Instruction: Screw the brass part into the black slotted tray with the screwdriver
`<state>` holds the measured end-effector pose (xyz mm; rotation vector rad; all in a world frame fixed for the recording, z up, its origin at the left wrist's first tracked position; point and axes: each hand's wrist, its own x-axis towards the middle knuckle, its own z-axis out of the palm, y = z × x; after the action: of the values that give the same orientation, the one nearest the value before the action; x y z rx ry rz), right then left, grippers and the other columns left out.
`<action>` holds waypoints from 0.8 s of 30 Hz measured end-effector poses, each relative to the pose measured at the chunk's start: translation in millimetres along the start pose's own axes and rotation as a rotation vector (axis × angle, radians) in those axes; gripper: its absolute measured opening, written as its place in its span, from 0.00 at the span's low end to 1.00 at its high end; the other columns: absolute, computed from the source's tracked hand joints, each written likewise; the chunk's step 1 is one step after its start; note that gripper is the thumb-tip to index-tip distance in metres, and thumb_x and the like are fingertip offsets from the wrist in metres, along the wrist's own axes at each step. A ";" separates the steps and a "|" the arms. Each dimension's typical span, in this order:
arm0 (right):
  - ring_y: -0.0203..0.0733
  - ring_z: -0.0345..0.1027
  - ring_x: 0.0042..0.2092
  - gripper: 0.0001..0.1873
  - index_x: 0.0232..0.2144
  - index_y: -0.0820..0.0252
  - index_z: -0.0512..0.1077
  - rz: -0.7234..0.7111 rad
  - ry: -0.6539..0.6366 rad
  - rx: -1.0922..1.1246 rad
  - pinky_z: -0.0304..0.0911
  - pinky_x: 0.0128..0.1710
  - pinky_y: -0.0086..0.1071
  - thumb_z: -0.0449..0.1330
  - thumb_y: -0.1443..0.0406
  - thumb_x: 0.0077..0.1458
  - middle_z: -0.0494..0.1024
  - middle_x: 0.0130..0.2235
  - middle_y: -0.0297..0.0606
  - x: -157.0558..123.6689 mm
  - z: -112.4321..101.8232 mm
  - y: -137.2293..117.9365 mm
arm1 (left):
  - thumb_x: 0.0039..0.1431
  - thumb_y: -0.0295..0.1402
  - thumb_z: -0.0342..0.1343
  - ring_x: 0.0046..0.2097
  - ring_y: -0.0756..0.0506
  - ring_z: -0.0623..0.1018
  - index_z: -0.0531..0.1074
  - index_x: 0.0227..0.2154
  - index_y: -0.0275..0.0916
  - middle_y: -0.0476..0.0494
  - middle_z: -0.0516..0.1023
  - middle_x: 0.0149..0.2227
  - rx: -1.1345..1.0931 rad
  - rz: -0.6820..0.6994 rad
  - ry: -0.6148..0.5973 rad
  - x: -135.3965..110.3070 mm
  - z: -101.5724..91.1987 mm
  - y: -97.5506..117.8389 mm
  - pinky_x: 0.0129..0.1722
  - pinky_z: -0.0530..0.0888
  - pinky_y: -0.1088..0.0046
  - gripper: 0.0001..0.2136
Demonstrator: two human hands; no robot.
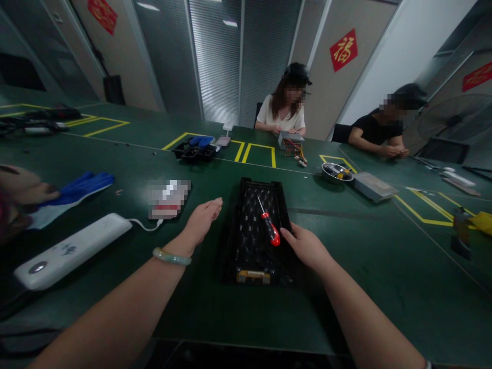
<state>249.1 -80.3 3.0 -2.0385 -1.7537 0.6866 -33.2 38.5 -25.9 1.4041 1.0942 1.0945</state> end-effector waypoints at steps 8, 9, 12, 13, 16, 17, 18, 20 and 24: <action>0.54 0.75 0.52 0.27 0.58 0.52 0.70 0.015 -0.027 -0.012 0.67 0.50 0.44 0.46 0.48 0.67 0.81 0.51 0.43 -1.1 -1.8 -0.3 | 0.59 0.53 0.53 0.27 0.50 0.61 0.62 0.22 0.40 0.53 0.61 0.23 0.125 -0.019 -0.026 2.2 -0.4 -10.2 0.30 0.60 0.73 0.22; 0.54 0.75 0.52 0.27 0.58 0.52 0.70 0.018 -0.026 -0.017 0.67 0.50 0.44 0.46 0.49 0.67 0.81 0.51 0.43 -0.7 -1.4 0.2 | 0.60 0.53 0.52 0.27 0.50 0.61 0.62 0.22 0.40 0.53 0.61 0.23 0.134 -0.017 -0.028 2.2 -0.6 -10.5 0.30 0.61 0.73 0.22; 0.53 0.75 0.51 0.23 0.57 0.53 0.70 0.012 -0.025 -0.029 0.66 0.50 0.43 0.47 0.54 0.66 0.81 0.50 0.43 1.0 0.9 2.0 | 0.62 0.53 0.49 0.27 0.50 0.61 0.61 0.23 0.40 0.53 0.60 0.24 0.165 -0.015 -0.034 2.3 -0.7 -11.1 0.30 0.60 0.73 0.22; 0.53 0.75 0.51 0.22 0.56 0.54 0.70 0.004 -0.024 -0.030 0.66 0.51 0.42 0.47 0.55 0.66 0.81 0.50 0.43 1.4 1.8 2.4 | 0.62 0.53 0.49 0.27 0.50 0.61 0.61 0.23 0.40 0.53 0.60 0.24 0.178 -0.014 -0.036 2.3 -0.6 -11.0 0.30 0.59 0.73 0.22; 0.52 0.76 0.50 0.21 0.55 0.56 0.69 -0.014 -0.021 -0.030 0.65 0.50 0.41 0.45 0.58 0.67 0.81 0.48 0.44 1.9 4.1 2.1 | 0.62 0.54 0.49 0.27 0.49 0.61 0.60 0.22 0.41 0.53 0.59 0.23 0.227 0.001 -0.055 1.7 0.3 -9.7 0.30 0.59 0.73 0.22; 0.52 0.76 0.49 0.21 0.54 0.56 0.69 -0.016 -0.018 -0.030 0.65 0.50 0.41 0.45 0.58 0.67 0.81 0.48 0.44 1.7 4.6 1.6 | 0.62 0.54 0.49 0.27 0.48 0.61 0.60 0.21 0.41 0.53 0.59 0.23 0.245 0.008 -0.061 1.4 0.7 -9.0 0.30 0.58 0.72 0.23; 0.53 0.76 0.49 0.21 0.53 0.57 0.70 -0.017 -0.016 -0.027 0.65 0.49 0.41 0.44 0.59 0.66 0.81 0.47 0.45 1.4 4.8 0.8 | 0.61 0.54 0.49 0.27 0.48 0.61 0.61 0.21 0.41 0.52 0.60 0.22 0.263 0.014 -0.066 1.1 1.0 -8.2 0.30 0.58 0.72 0.23; 0.53 0.76 0.49 0.20 0.52 0.57 0.70 -0.017 -0.014 -0.016 0.65 0.48 0.41 0.45 0.59 0.66 0.81 0.47 0.44 0.7 4.4 -1.3 | 0.62 0.54 0.48 0.27 0.48 0.62 0.61 0.21 0.41 0.52 0.60 0.22 0.294 0.021 -0.070 0.9 1.2 -7.0 0.30 0.57 0.72 0.23; 0.51 0.76 0.50 0.20 0.52 0.55 0.71 -0.005 -0.015 0.021 0.66 0.49 0.40 0.45 0.59 0.65 0.81 0.48 0.42 -0.3 -3.0 -4.5 | 0.62 0.53 0.47 0.27 0.47 0.63 0.62 0.21 0.41 0.52 0.61 0.21 0.327 0.025 -0.067 2.5 0.3 -7.4 0.30 0.57 0.71 0.23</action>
<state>247.1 -79.7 8.1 -2.0191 -1.7518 0.7175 -33.0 41.5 -33.0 1.7006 1.2501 0.9059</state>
